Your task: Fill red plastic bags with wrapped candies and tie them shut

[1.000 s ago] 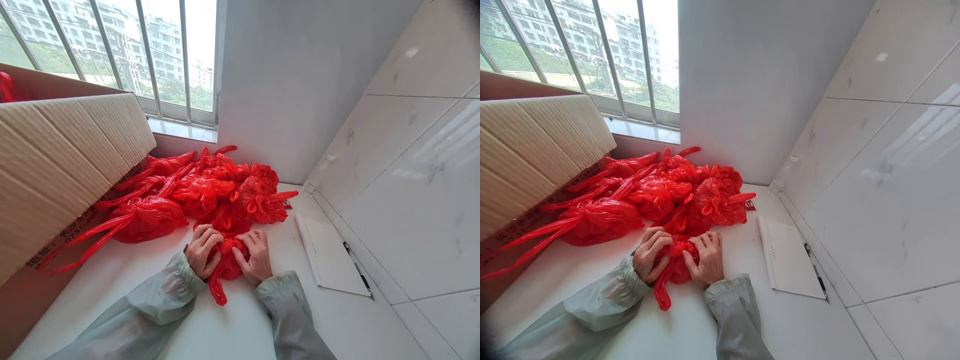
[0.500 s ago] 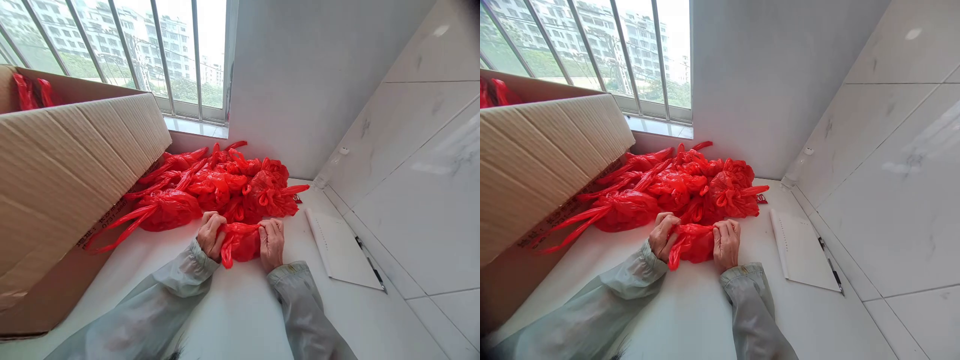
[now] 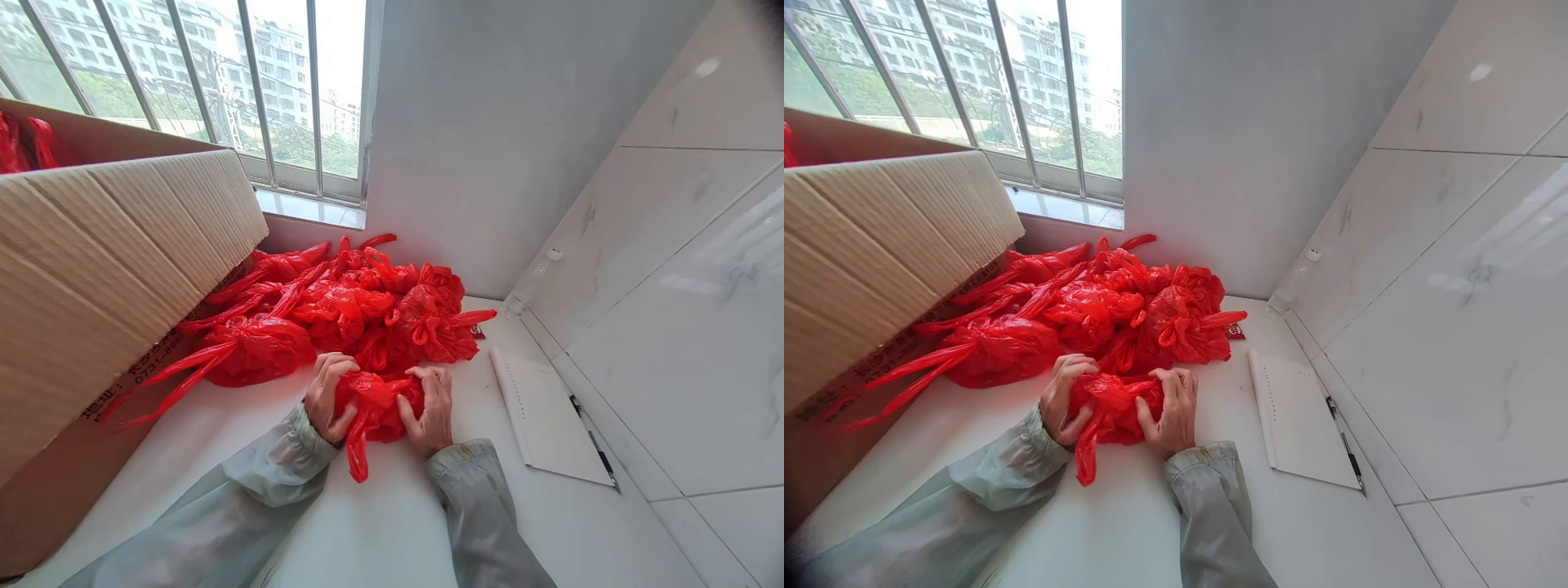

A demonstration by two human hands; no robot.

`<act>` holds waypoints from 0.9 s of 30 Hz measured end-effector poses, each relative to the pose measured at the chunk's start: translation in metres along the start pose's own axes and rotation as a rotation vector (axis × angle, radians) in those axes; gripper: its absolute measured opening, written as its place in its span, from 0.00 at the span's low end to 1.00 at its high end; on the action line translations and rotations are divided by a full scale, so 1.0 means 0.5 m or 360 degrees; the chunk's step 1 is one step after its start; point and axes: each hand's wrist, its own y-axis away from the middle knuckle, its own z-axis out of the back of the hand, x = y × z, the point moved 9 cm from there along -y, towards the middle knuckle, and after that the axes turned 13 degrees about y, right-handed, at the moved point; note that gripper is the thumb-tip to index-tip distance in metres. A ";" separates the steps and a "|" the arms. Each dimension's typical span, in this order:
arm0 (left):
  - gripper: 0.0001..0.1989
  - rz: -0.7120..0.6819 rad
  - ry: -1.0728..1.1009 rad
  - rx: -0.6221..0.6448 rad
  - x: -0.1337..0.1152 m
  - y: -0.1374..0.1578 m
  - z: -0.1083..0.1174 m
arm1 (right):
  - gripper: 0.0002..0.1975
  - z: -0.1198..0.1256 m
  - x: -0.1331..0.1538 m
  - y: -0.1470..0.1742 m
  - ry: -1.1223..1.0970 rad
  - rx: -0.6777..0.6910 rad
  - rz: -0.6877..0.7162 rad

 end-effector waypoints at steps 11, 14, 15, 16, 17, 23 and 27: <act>0.05 0.0012 0.0115 0.0078 -0.016 0.004 -0.011 | 0.07 0.000 0.004 0.004 0.0043 -0.0117 -0.0006; 0.06 0.0055 0.0181 0.0017 -0.007 0.004 0.002 | 0.07 0.008 -0.047 0.018 -0.0100 -0.0173 -0.0306; 0.07 0.0068 0.0208 -0.0004 -0.002 0.004 0.006 | 0.07 0.009 -0.071 0.025 -0.0181 -0.0194 -0.0445; 0.08 0.0083 0.0236 -0.0028 0.004 0.004 0.011 | 0.07 0.007 -0.093 0.033 -0.0262 -0.0213 -0.0574; 0.10 0.0102 0.0264 -0.0062 0.011 0.003 0.016 | 0.07 0.005 -0.110 0.041 -0.0337 -0.0231 -0.0678; 0.18 0.0333 0.0488 -0.0108 0.043 -0.035 0.034 | 0.08 0.001 -0.127 0.044 -0.0580 -0.0215 -0.0825; 0.27 0.0374 0.0638 0.0290 -0.006 -0.092 0.023 | 0.13 0.027 -0.098 0.024 -0.0587 -0.0060 -0.0699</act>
